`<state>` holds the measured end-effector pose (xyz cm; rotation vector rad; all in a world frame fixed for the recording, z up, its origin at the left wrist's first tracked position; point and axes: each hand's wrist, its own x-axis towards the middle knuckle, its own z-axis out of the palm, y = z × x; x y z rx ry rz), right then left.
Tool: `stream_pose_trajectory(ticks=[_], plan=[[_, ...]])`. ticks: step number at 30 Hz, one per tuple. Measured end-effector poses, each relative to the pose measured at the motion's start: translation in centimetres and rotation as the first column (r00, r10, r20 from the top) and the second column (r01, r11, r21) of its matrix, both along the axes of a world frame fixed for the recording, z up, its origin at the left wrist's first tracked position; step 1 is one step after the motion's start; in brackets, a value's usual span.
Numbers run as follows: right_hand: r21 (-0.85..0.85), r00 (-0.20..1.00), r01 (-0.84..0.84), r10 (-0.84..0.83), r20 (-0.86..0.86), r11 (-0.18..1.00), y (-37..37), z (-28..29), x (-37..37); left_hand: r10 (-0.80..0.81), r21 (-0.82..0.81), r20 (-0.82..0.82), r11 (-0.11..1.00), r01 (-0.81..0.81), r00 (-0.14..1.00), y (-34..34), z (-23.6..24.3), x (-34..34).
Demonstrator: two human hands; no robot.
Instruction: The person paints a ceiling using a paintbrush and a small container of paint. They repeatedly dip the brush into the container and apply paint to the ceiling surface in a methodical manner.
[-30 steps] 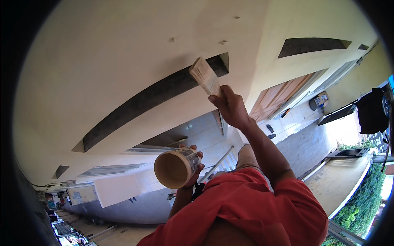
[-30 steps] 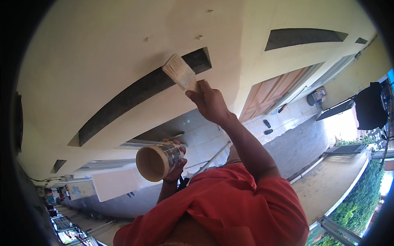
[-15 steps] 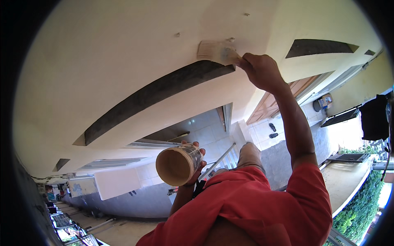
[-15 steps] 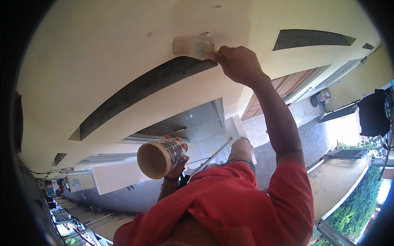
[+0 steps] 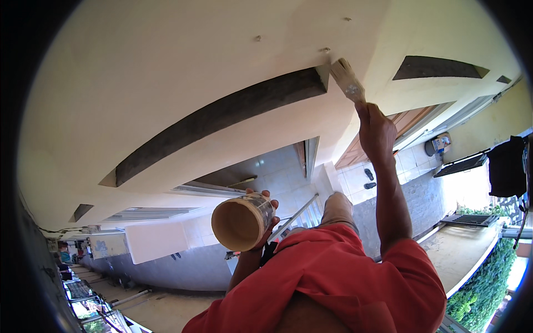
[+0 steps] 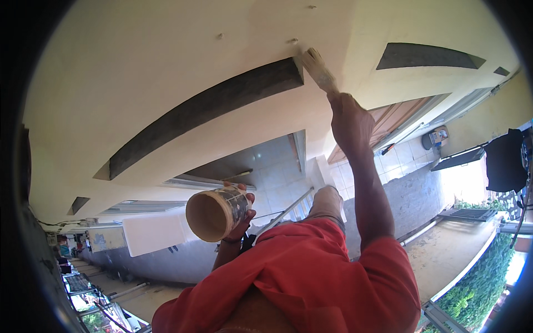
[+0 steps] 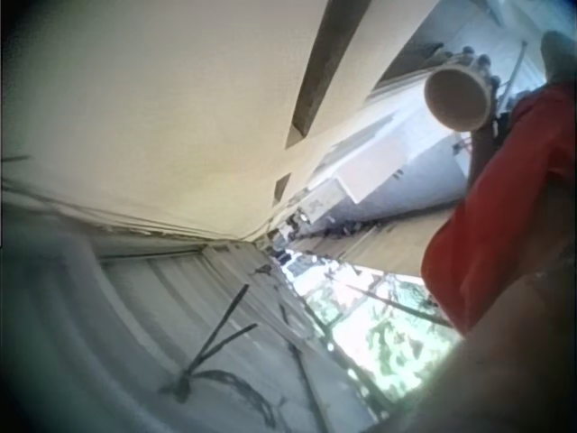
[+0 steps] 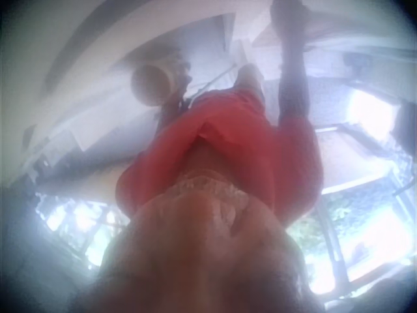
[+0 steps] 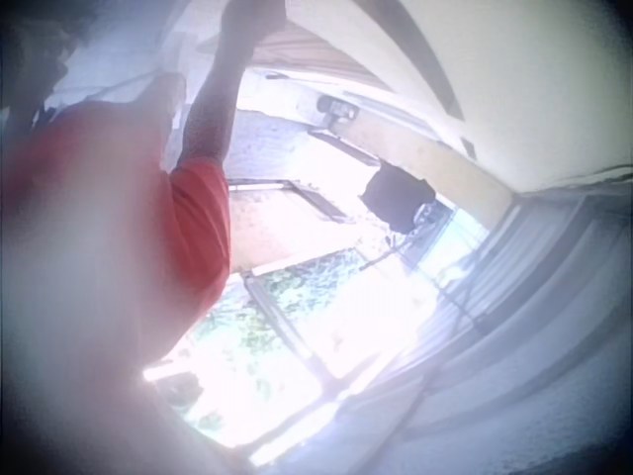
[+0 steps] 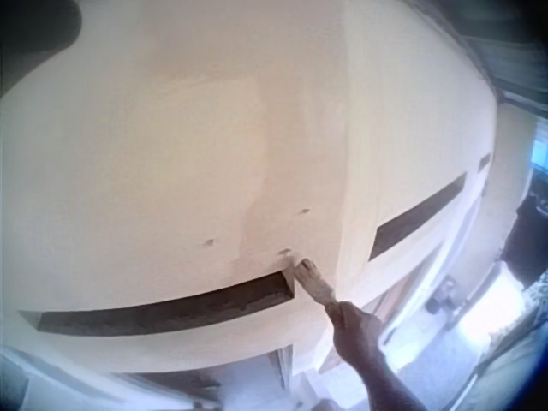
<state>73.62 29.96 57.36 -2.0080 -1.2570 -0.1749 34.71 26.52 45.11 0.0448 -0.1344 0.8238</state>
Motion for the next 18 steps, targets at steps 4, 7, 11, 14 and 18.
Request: stream_pose_trajectory(ticks=[4, 7, 11, 14, 18], plan=[[0.349, 0.888, -0.033, 0.188, -0.420, 0.937, -1.2, -3.6, -3.2, 0.018, -0.009, -0.019, 1.000, -0.018, 1.000, -0.4, 0.0, -0.7], [0.559, 0.585, 0.089, 0.410, -0.699, 0.825, 1.8, -3.7, -6.0, 0.009, -0.006, -0.016, 1.000, -0.009, 1.000, -0.3, -0.7, -1.2], [0.562, 0.296, 0.106, 0.514, -0.805, 0.820, 6.8, -0.2, -8.3, 0.020, -0.008, -0.028, 1.000, -0.020, 0.999, -0.6, 0.3, -1.5], [0.578, 0.169, 0.085, 0.559, -0.811, 0.812, 8.4, 1.5, -11.9, 0.031, 0.000, -0.041, 1.000, -0.031, 0.999, -0.8, 0.9, -1.5], [0.469, -0.016, -0.233, 0.479, -0.878, 0.852, 5.1, 2.2, -14.6, 0.029, -0.048, -0.041, 0.998, -0.031, 0.999, -0.9, -0.6, -2.5]])
